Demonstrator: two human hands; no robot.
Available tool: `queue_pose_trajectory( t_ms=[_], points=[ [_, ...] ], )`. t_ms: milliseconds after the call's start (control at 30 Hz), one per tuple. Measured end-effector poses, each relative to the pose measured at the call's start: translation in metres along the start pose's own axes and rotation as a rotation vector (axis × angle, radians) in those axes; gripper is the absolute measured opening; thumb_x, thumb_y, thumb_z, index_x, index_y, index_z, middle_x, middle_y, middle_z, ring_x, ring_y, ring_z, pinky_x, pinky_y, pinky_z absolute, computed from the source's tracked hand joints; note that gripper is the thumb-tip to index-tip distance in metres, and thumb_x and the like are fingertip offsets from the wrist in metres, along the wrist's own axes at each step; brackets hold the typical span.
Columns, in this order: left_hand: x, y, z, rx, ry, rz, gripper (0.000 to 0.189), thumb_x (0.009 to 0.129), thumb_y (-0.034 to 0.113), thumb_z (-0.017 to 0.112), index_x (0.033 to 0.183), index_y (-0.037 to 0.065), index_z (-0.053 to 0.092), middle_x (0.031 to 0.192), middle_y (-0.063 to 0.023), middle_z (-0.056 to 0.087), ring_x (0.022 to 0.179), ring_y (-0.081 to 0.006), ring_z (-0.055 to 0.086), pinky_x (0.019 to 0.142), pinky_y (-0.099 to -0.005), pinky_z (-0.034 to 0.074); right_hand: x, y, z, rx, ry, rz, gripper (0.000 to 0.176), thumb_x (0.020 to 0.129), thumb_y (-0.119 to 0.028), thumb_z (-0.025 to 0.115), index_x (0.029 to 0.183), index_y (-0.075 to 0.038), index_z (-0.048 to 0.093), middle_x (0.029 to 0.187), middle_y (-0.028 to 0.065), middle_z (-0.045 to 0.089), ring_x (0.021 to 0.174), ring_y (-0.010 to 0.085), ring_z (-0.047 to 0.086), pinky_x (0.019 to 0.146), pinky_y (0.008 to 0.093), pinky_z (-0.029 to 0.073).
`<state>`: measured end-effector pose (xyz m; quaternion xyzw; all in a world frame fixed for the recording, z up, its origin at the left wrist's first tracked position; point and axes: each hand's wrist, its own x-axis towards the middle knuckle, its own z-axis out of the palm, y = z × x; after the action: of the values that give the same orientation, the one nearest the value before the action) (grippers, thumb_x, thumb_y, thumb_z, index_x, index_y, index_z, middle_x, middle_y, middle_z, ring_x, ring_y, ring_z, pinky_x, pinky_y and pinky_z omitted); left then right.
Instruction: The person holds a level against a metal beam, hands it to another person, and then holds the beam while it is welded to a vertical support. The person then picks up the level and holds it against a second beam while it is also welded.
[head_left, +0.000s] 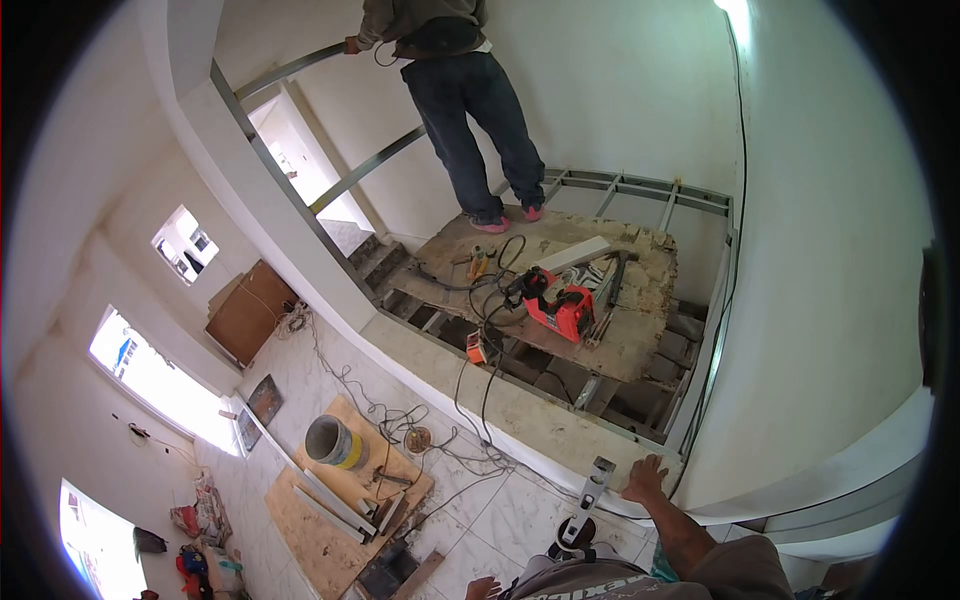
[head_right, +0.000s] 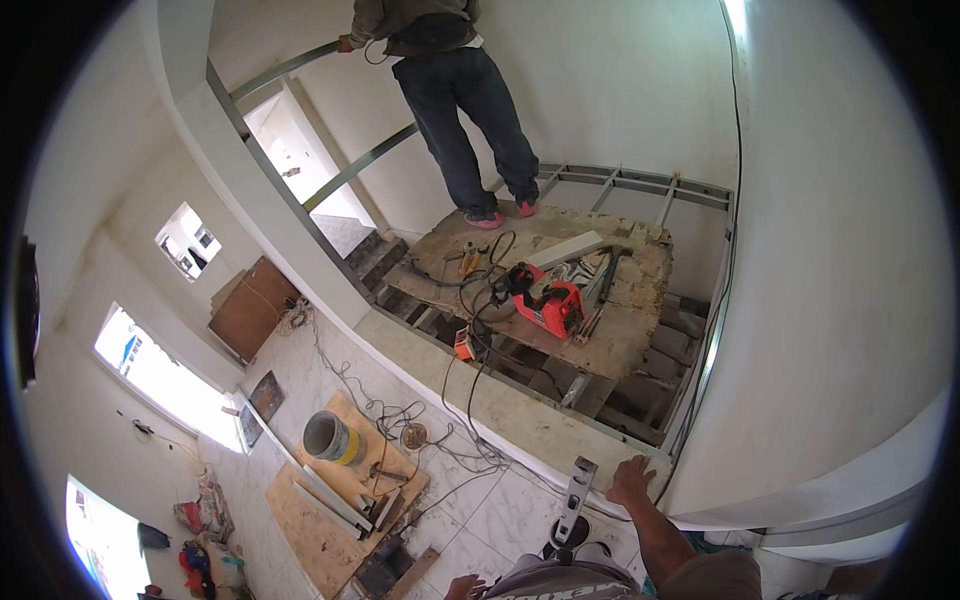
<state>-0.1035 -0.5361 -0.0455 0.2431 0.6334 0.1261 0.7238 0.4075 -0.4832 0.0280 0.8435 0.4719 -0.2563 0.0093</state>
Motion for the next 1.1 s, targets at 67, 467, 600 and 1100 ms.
queue_pose_trajectory(
  t_ms=[67,467,600,1100],
  points=[
    [0.000,0.000,0.001,-0.004,0.004,-0.004,0.048,0.093,0.032,0.052,0.133,0.008,0.040,0.131,-0.0201,0.049,0.119,-0.0351,0.050,0.100,-0.0500,0.039,0.005,0.003,0.007,-0.003,0.010,0.001,0.075,0.064,-0.023,0.073,0.126,0.009,0.045,0.140,0.0310,0.028,0.135,0.0480,0.021,0.101,0.0680,0.024],
    [0.002,-0.002,0.000,-0.023,0.030,-0.028,0.046,0.094,0.031,0.051,0.132,0.007,0.041,0.131,-0.0201,0.049,0.119,-0.0354,0.051,0.100,-0.0502,0.039,0.001,0.000,0.004,0.006,0.024,0.002,0.073,0.064,-0.023,0.073,0.124,0.008,0.046,0.139,0.0307,0.028,0.134,0.0489,0.020,0.101,0.0681,0.024],
    [0.003,0.000,-0.001,-0.020,0.036,-0.037,0.046,0.094,0.031,0.051,0.132,0.007,0.041,0.131,-0.0201,0.050,0.119,-0.0355,0.051,0.100,-0.0502,0.039,0.001,0.000,0.005,0.004,0.023,0.000,0.072,0.064,-0.024,0.072,0.123,0.008,0.047,0.138,0.0304,0.028,0.134,0.0489,0.020,0.100,0.0681,0.025],
    [0.005,0.002,0.001,-0.030,0.068,-0.064,0.044,0.094,0.029,0.051,0.131,0.006,0.043,0.130,-0.0201,0.051,0.118,-0.0359,0.051,0.100,-0.0504,0.039,0.003,0.001,0.004,0.010,0.001,0.012,0.075,0.063,-0.024,0.074,0.125,0.009,0.045,0.139,0.0314,0.027,0.134,0.0497,0.020,0.101,0.0690,0.024]
  ],
)
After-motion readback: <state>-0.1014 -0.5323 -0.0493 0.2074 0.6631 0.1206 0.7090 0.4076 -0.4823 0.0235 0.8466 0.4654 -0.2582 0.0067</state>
